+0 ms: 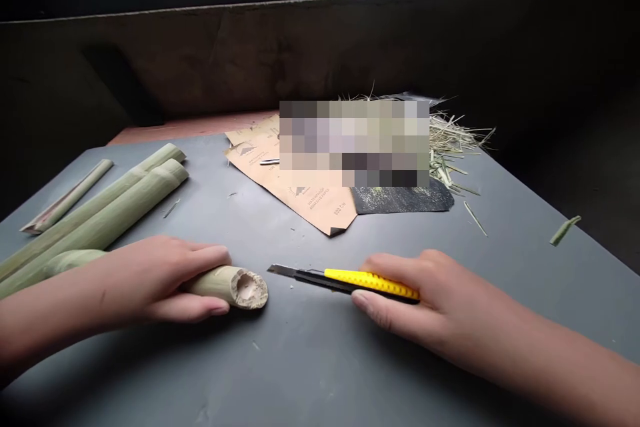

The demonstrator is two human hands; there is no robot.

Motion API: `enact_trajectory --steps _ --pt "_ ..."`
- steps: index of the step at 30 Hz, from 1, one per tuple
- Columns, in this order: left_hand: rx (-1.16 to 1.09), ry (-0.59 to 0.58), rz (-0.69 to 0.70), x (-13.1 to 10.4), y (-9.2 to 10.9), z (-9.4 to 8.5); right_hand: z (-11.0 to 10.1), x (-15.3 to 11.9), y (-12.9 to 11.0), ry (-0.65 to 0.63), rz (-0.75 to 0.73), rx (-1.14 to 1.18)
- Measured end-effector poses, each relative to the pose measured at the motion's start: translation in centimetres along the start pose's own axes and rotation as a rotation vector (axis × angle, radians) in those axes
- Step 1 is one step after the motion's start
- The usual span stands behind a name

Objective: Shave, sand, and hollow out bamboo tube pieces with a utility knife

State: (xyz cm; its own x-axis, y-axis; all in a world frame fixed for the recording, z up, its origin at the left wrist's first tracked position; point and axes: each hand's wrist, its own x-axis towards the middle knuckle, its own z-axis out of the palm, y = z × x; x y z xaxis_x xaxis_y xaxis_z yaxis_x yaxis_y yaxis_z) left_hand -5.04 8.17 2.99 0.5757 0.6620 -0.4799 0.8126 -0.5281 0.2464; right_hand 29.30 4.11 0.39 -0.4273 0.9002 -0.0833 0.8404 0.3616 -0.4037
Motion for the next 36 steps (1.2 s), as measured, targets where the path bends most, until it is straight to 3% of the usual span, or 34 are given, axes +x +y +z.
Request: enact_trajectory --steps 3,5,10,14,19,26,31,36 --pt "0.088 0.097 0.012 0.1 0.4 0.8 -0.3 1.0 -1.4 -0.231 0.102 0.145" --pt "0.157 0.183 0.034 0.4 0.5 1.2 -0.7 2.1 -1.4 -0.290 0.097 0.171" --pt "0.375 0.470 0.090 1.7 -0.1 2.0 -1.4 4.8 -0.6 -0.266 0.064 0.159" --pt "0.511 0.613 0.090 2.9 -1.1 1.9 -1.9 6.8 -0.6 -0.179 0.046 -0.001" --pt "0.587 0.668 0.081 3.7 -1.8 1.9 -2.4 8.1 -0.8 -0.255 0.109 -0.002" --pt "0.625 0.727 0.117 3.9 -1.9 2.4 -2.6 7.0 -1.4 -0.313 0.194 0.029" --pt "0.651 0.778 0.120 4.0 -2.0 2.7 -2.8 6.8 -1.5 -0.473 0.333 0.265" --pt "0.663 0.810 0.095 3.8 -1.6 2.9 -2.0 6.8 -0.6 -0.609 0.311 0.441"
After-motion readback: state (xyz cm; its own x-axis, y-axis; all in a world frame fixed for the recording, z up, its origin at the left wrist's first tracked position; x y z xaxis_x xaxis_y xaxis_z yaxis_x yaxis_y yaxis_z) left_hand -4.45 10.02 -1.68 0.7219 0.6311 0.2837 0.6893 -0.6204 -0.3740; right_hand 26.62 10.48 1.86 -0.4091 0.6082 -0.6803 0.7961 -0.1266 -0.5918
